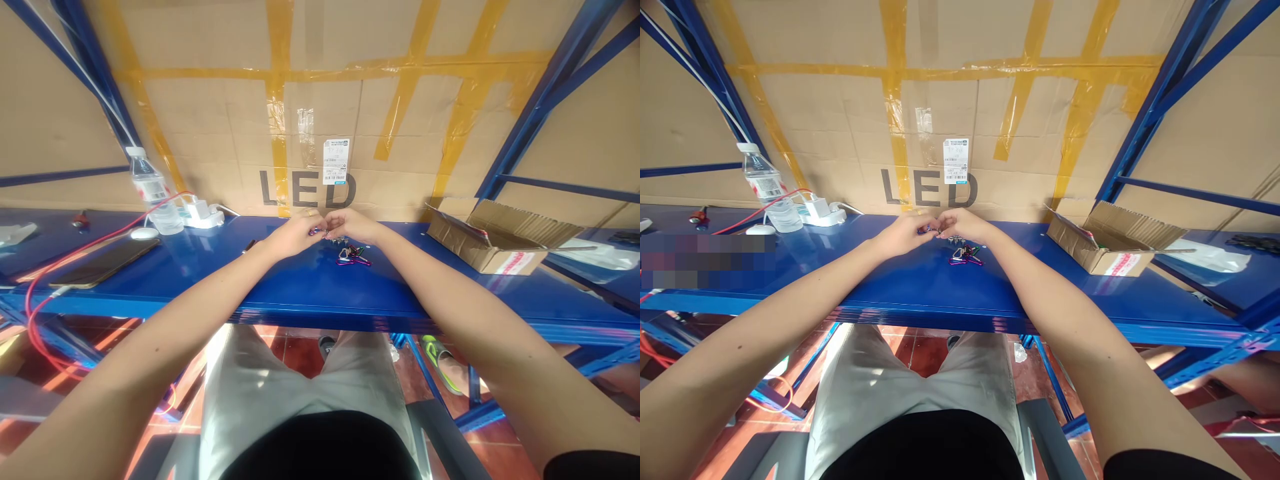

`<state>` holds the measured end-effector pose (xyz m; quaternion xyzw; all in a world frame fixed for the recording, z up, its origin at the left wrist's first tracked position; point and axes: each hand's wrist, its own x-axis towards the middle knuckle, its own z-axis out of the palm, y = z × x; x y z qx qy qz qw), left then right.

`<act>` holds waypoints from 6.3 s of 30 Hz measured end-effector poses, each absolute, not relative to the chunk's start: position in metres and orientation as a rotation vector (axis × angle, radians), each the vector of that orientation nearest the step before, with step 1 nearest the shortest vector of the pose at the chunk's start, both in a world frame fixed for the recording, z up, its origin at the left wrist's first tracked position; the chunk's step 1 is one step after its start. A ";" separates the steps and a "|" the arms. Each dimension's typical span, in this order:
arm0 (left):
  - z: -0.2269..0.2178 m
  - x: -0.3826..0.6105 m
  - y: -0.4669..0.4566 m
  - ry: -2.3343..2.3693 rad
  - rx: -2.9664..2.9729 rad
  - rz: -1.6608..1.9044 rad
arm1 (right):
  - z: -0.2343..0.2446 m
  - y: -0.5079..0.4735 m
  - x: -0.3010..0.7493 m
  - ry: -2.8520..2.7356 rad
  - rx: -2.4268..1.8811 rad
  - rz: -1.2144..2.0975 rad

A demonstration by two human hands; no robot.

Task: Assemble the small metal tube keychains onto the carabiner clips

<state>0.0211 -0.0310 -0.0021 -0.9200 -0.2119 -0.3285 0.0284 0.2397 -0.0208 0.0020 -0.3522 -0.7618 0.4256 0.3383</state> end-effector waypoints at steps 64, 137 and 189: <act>-0.005 -0.006 -0.002 -1.198 -3.007 -0.496 | 0.004 -0.020 0.243 -1.983 -0.986 1.070; 0.005 0.020 -0.027 -0.644 -2.779 -1.050 | 0.007 -0.020 0.243 -1.962 -0.906 1.178; -0.005 -0.001 0.004 -1.554 -2.889 -0.744 | 0.013 -0.027 0.246 -1.916 -1.078 1.061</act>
